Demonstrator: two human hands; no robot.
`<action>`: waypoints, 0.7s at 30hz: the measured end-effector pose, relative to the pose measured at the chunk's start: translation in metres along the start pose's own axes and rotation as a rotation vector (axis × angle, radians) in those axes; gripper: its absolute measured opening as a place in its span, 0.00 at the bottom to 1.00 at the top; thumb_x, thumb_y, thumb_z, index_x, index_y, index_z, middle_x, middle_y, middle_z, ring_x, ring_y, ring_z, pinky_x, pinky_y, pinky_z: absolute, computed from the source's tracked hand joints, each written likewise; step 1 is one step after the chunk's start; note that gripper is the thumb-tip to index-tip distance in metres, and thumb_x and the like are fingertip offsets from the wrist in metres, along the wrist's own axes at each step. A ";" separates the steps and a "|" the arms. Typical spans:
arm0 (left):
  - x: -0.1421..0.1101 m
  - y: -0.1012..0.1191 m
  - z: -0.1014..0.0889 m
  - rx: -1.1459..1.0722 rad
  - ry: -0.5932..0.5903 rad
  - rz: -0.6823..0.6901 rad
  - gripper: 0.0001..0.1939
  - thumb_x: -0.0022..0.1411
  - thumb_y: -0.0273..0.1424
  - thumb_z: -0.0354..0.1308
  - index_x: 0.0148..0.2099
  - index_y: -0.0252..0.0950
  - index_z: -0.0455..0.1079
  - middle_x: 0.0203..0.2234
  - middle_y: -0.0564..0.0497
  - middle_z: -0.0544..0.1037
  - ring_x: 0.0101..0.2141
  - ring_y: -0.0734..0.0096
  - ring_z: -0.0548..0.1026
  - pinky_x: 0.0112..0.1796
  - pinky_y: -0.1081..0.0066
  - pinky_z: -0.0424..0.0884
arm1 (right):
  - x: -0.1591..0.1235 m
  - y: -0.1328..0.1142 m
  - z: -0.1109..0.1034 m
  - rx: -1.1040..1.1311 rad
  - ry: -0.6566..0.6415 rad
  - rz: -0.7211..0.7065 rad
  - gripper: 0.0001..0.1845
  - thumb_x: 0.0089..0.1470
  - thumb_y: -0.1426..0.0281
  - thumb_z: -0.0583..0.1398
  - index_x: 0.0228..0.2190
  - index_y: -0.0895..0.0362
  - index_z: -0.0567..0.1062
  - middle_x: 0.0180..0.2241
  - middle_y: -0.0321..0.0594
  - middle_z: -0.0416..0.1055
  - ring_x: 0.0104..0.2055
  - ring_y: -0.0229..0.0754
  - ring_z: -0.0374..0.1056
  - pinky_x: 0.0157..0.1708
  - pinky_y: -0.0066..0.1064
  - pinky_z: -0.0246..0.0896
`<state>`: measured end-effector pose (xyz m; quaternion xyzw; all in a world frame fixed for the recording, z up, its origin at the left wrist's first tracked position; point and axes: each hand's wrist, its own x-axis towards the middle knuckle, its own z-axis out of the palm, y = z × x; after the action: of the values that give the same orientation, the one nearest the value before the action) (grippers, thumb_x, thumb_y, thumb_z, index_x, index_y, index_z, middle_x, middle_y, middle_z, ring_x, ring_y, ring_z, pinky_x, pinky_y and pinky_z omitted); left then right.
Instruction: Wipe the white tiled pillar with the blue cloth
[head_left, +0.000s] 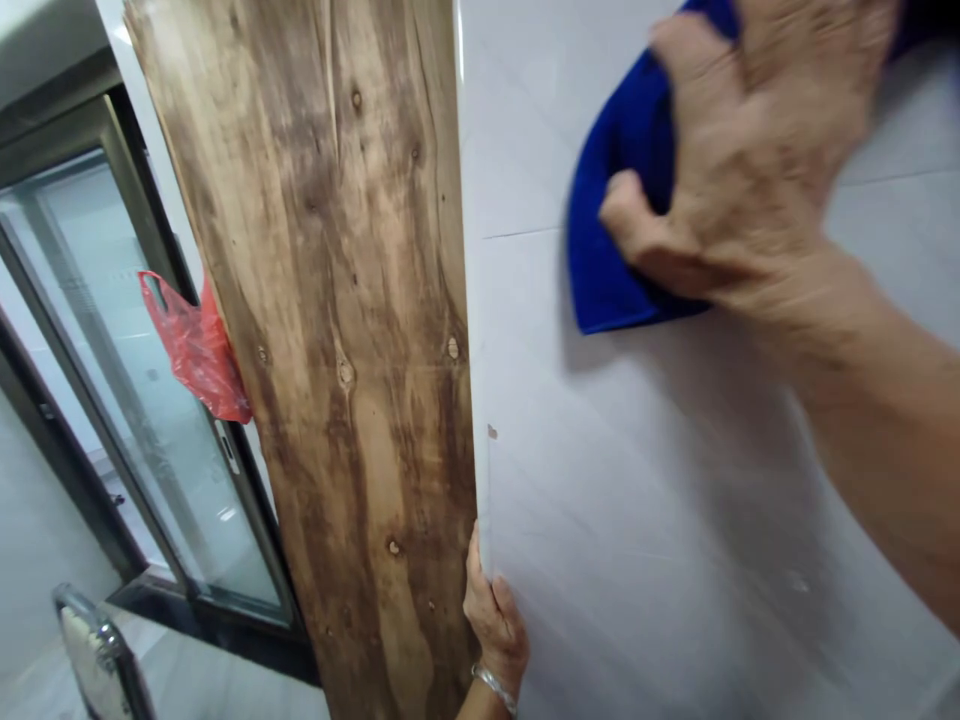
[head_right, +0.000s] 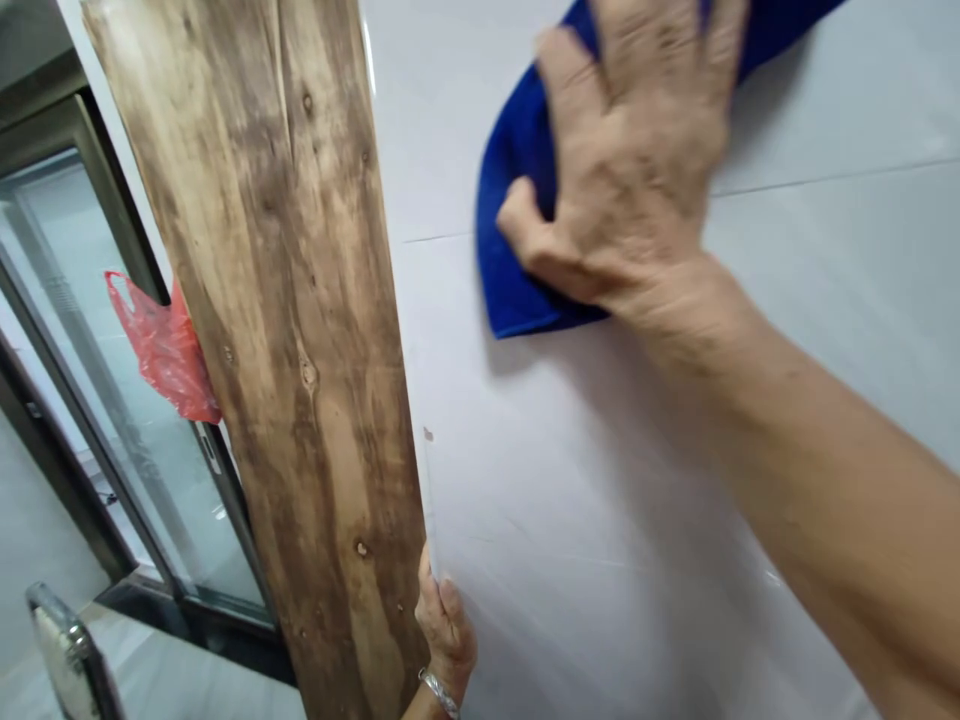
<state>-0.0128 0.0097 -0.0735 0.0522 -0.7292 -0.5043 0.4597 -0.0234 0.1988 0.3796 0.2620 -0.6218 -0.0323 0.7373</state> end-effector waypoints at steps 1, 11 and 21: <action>-0.001 -0.002 0.000 -0.007 0.004 -0.001 0.31 0.68 0.44 0.41 0.66 0.31 0.59 0.59 0.35 0.71 0.59 0.59 0.71 0.58 0.62 0.69 | 0.001 -0.007 0.003 0.049 -0.024 -0.016 0.34 0.56 0.54 0.41 0.06 0.59 0.56 0.66 0.50 0.43 0.64 0.65 0.50 0.55 0.59 0.45; 0.005 0.032 -0.013 -0.212 -0.087 -0.217 0.32 0.68 0.48 0.41 0.66 0.35 0.58 0.63 0.39 0.68 0.63 0.62 0.65 0.63 0.63 0.63 | -0.084 -0.122 0.014 0.368 -0.137 -0.125 0.37 0.54 0.67 0.58 0.63 0.66 0.60 0.68 0.55 0.50 0.72 0.56 0.39 0.69 0.58 0.34; -0.043 0.025 -0.057 -0.638 0.060 -0.627 0.41 0.58 0.60 0.44 0.60 0.34 0.67 0.59 0.35 0.71 0.60 0.49 0.68 0.63 0.51 0.65 | -0.215 -0.189 -0.018 0.977 -0.088 -0.160 0.18 0.64 0.72 0.50 0.53 0.58 0.71 0.46 0.43 0.78 0.48 0.39 0.73 0.50 0.34 0.68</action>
<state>0.0625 0.0058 -0.0760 0.1408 -0.4723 -0.8172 0.2988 -0.0028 0.1230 0.1038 0.6224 -0.5728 0.1953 0.4964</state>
